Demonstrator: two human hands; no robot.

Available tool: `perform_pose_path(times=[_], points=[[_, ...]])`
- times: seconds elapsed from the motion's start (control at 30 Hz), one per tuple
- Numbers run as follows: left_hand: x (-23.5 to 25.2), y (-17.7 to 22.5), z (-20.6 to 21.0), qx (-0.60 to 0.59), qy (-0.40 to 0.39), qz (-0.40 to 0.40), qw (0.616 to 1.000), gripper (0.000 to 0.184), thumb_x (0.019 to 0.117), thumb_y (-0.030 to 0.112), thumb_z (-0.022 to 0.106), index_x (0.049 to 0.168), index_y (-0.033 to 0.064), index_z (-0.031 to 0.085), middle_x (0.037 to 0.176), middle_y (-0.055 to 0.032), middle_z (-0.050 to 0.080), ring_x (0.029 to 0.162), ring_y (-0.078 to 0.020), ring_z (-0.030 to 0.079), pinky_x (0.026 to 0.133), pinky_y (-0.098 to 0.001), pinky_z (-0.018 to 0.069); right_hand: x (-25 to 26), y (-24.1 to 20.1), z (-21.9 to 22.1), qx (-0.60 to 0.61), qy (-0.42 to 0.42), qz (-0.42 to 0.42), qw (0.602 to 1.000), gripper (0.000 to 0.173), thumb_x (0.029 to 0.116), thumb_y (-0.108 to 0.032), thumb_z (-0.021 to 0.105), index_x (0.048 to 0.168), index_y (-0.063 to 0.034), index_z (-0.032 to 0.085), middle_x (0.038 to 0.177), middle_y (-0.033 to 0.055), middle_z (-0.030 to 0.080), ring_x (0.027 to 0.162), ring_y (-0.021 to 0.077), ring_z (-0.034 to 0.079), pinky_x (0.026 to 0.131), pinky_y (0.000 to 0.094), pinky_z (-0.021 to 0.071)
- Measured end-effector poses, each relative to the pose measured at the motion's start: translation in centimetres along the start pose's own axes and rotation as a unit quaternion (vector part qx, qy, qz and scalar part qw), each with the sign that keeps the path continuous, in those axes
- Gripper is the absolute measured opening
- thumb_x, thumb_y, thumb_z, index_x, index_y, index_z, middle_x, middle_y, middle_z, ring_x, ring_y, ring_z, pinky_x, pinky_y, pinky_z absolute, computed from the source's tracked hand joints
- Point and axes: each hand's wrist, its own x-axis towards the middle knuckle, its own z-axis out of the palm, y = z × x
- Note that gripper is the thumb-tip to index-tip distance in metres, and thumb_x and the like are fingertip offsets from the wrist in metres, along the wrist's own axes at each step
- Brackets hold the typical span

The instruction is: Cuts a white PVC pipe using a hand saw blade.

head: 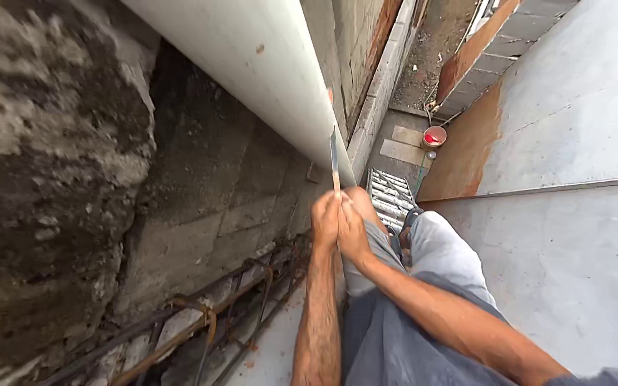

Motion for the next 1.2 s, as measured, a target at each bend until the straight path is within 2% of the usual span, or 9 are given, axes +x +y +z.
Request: perform_pose_path(times=[0.1, 0.2, 0.37, 0.6, 0.77, 0.9, 1.0, 1.1, 1.2], points=[[4.0, 0.9, 0.8, -0.016, 0.000, 0.016, 1.000, 0.028, 0.1029, 0.010, 0.042, 0.096, -0.0027, 0.066, 0.082, -0.0033, 0.066, 0.076, -0.0075, 0.063, 0.076, -0.0283, 0.0548, 3.9, -2.1, -0.8, -0.056, -0.027, 0.006, 0.998, 0.038, 0.1099, -0.015, 0.037, 0.114, 0.0098, 0.065, 0.097, 0.0224, 0.069, 0.097, 0.0304, 0.069, 0.089, 0.0487, 0.0541], [8.2, 2.0, 1.3, -0.035, -0.014, 0.035, 0.999, 0.031, 0.1062, 0.010, 0.040, 0.095, -0.0022, 0.066, 0.081, -0.0035, 0.068, 0.076, -0.0080, 0.065, 0.077, -0.0277, 0.0559, 8.0, -1.6, 0.6, -0.018, 0.020, -0.034, 0.999, 0.037, 0.1088, -0.013, 0.034, 0.094, 0.0074, 0.062, 0.087, 0.0181, 0.063, 0.089, 0.0271, 0.064, 0.082, 0.0457, 0.0517], [-0.2, -0.2, -0.2, -0.007, -0.009, -0.006, 1.000, 0.032, 0.1066, 0.021, 0.042, 0.095, 0.0055, 0.067, 0.081, -0.0024, 0.066, 0.071, -0.0095, 0.061, 0.067, -0.0295, 0.0530, -0.2, 0.3, 0.3, 0.013, -0.001, -0.003, 1.000, 0.033, 0.1075, -0.014, 0.040, 0.113, 0.0057, 0.066, 0.104, 0.0169, 0.068, 0.100, 0.0235, 0.066, 0.089, 0.0438, 0.0549], [8.2, 2.4, 1.3, 0.004, -0.003, 0.029, 1.000, 0.032, 0.1058, 0.012, 0.041, 0.096, -0.0012, 0.069, 0.084, -0.0048, 0.068, 0.078, -0.0090, 0.064, 0.078, -0.0304, 0.0544, 8.0, -2.2, 0.6, -0.004, 0.018, -0.011, 1.000, 0.037, 0.1094, -0.016, 0.034, 0.096, 0.0045, 0.062, 0.092, 0.0168, 0.063, 0.092, 0.0261, 0.064, 0.084, 0.0459, 0.0515], [0.2, -0.6, 0.1, 0.016, 0.005, 0.001, 1.000, 0.032, 0.1050, 0.020, 0.043, 0.096, 0.0042, 0.069, 0.082, -0.0037, 0.067, 0.075, -0.0116, 0.063, 0.071, -0.0325, 0.0541, 0.3, 0.4, -0.3, 0.001, -0.018, 0.003, 1.000, 0.036, 0.1075, -0.013, 0.038, 0.114, 0.0080, 0.066, 0.103, 0.0189, 0.069, 0.101, 0.0247, 0.067, 0.092, 0.0435, 0.0545], [4.3, 1.1, 0.9, -0.003, 0.006, 0.008, 1.000, 0.029, 0.1037, 0.009, 0.041, 0.097, -0.0025, 0.067, 0.084, -0.0033, 0.067, 0.077, -0.0073, 0.063, 0.077, -0.0284, 0.0551, 4.3, -2.6, -1.2, -0.054, -0.056, 0.020, 0.997, 0.039, 0.1105, -0.016, 0.036, 0.117, 0.0097, 0.064, 0.105, 0.0231, 0.069, 0.103, 0.0311, 0.068, 0.093, 0.0499, 0.0532], [8.1, 2.7, 1.4, 0.011, 0.000, 0.032, 0.999, 0.032, 0.1065, 0.014, 0.041, 0.098, -0.0009, 0.069, 0.085, -0.0049, 0.068, 0.078, -0.0093, 0.064, 0.077, -0.0305, 0.0547, 8.3, -2.4, 0.3, -0.008, 0.009, -0.014, 1.000, 0.037, 0.1095, -0.015, 0.035, 0.096, 0.0058, 0.063, 0.093, 0.0182, 0.064, 0.092, 0.0275, 0.064, 0.084, 0.0470, 0.0512], [2.4, 1.0, 0.3, 0.059, -0.011, 0.034, 0.998, 0.037, 0.1083, 0.028, 0.039, 0.102, 0.0058, 0.068, 0.088, -0.0042, 0.067, 0.077, -0.0115, 0.062, 0.072, -0.0341, 0.0543, 2.8, -0.3, 0.0, 0.002, -0.016, -0.003, 1.000, 0.038, 0.1107, -0.021, 0.035, 0.115, 0.0043, 0.063, 0.097, 0.0188, 0.067, 0.092, 0.0282, 0.067, 0.081, 0.0499, 0.0557], [-0.3, -0.7, 0.1, 0.011, 0.019, -0.010, 1.000, 0.031, 0.1051, 0.014, 0.043, 0.093, 0.0016, 0.069, 0.080, -0.0033, 0.068, 0.072, -0.0093, 0.064, 0.071, -0.0291, 0.0548, -0.1, 0.3, -0.3, 0.005, -0.031, 0.029, 0.999, 0.035, 0.1074, -0.013, 0.038, 0.099, 0.0068, 0.065, 0.086, 0.0143, 0.065, 0.086, 0.0211, 0.065, 0.081, 0.0403, 0.0537]])
